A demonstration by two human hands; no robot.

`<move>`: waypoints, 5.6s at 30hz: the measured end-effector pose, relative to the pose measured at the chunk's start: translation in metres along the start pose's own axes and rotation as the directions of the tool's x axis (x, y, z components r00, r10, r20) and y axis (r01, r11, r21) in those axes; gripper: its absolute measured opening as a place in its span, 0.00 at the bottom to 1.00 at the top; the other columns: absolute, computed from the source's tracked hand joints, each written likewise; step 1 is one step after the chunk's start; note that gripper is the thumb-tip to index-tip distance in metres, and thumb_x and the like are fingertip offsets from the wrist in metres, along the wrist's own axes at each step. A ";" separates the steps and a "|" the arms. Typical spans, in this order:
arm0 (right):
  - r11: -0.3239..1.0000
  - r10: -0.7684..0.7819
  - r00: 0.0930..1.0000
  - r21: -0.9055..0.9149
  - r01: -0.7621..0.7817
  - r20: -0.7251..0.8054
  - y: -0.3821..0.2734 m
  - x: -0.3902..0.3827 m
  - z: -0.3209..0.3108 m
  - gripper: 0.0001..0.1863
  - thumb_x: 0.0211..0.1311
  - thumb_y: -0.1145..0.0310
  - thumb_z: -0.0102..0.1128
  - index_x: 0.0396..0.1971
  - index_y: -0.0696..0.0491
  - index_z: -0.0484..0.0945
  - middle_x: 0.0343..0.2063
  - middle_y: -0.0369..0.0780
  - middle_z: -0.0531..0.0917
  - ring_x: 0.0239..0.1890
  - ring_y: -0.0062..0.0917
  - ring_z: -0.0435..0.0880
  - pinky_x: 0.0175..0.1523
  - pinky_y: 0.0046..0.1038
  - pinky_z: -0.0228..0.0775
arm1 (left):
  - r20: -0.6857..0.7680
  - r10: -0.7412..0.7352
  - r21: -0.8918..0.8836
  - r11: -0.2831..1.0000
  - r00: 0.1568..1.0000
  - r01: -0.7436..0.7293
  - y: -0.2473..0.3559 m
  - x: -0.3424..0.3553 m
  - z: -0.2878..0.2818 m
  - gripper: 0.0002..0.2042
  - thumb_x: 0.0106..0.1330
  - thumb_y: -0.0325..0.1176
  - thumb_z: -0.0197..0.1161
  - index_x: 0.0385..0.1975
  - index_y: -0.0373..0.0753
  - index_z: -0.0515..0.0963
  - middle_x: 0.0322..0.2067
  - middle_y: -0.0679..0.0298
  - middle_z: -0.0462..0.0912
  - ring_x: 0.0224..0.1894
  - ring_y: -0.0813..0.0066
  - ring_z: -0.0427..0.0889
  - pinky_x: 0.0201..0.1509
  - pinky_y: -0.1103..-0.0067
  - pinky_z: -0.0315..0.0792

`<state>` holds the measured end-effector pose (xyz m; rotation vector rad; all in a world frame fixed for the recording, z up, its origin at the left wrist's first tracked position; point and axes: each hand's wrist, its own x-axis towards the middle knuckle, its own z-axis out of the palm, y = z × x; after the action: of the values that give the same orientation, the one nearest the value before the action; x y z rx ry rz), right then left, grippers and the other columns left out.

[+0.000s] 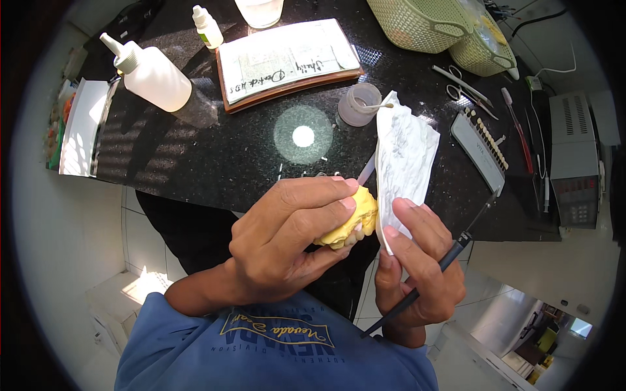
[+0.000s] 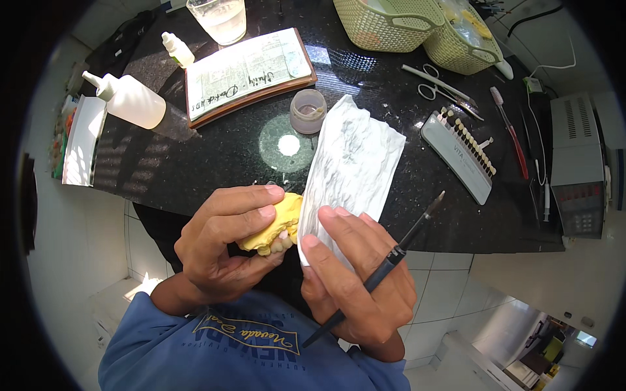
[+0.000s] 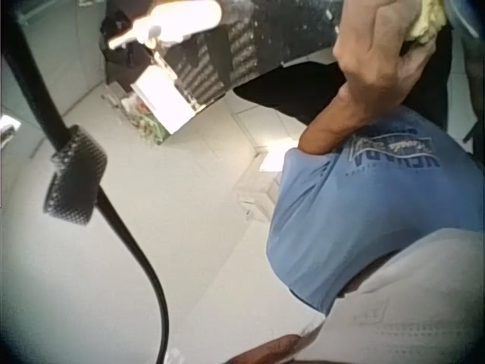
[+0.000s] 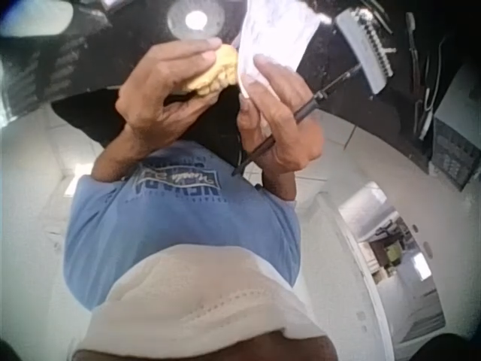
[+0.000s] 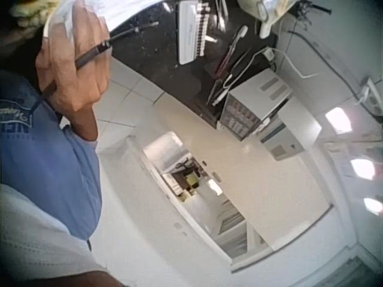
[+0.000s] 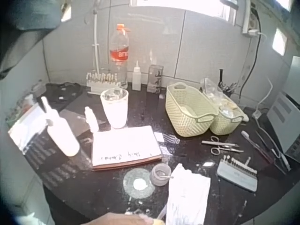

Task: Applying and shaping porcelain paste onto a dental bridge using a fine brush and water.

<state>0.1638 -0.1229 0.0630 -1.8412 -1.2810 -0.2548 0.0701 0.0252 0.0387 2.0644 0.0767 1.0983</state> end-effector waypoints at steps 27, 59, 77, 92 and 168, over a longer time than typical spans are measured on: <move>0.997 -0.062 0.996 -0.042 0.059 -0.072 0.003 -0.001 0.013 0.11 0.53 0.70 0.62 0.38 0.54 0.81 0.38 0.51 0.83 0.42 0.39 0.84 0.49 0.39 0.75 | -0.017 0.072 0.030 0.997 0.997 -0.071 0.005 0.007 0.010 0.17 0.43 0.23 0.71 0.35 0.28 0.78 0.37 0.52 0.81 0.38 0.59 0.83 0.40 0.74 0.80; 0.998 0.059 0.967 0.034 -0.052 -0.247 0.033 -0.025 -0.007 0.36 0.68 0.40 0.31 0.49 0.61 0.69 0.33 0.47 0.81 0.40 0.34 0.81 0.54 0.43 0.65 | 0.006 -0.082 -0.220 0.972 0.997 0.081 -0.014 -0.006 -0.023 0.18 0.55 0.19 0.66 0.45 0.31 0.69 0.46 0.43 0.75 0.48 0.59 0.80 0.50 0.73 0.78; 0.824 0.364 0.929 0.444 -0.353 0.064 0.006 -0.012 0.028 0.07 0.49 0.80 0.62 0.31 0.61 0.77 0.24 0.46 0.80 0.24 0.26 0.82 0.30 0.21 0.74 | -0.016 -0.267 -0.250 0.934 0.964 0.254 -0.045 -0.007 -0.066 0.15 0.56 0.17 0.60 0.44 0.31 0.71 0.45 0.47 0.76 0.49 0.62 0.79 0.53 0.73 0.75; 0.909 0.273 0.958 0.302 -0.287 0.089 0.013 -0.014 0.030 0.08 0.47 0.78 0.64 0.29 0.60 0.77 0.22 0.45 0.82 0.23 0.29 0.82 0.30 0.23 0.73 | 0.036 -0.404 -0.437 0.816 0.914 0.378 -0.039 -0.003 -0.066 0.16 0.54 0.15 0.65 0.43 0.31 0.73 0.47 0.47 0.75 0.49 0.66 0.78 0.53 0.74 0.76; 0.827 0.285 0.918 0.414 -0.381 0.275 0.019 0.001 0.022 0.08 0.57 0.73 0.59 0.31 0.60 0.70 0.24 0.44 0.77 0.23 0.19 0.78 0.30 0.17 0.72 | 0.515 -0.733 -0.735 -0.111 0.444 0.669 0.021 -0.055 -0.073 0.20 0.53 0.23 0.70 0.44 0.33 0.69 0.45 0.49 0.78 0.49 0.67 0.80 0.55 0.71 0.76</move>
<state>0.1743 -0.1084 0.0399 -1.6584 -1.0087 0.4121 -0.0234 0.0337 0.0381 0.6307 0.4764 0.2532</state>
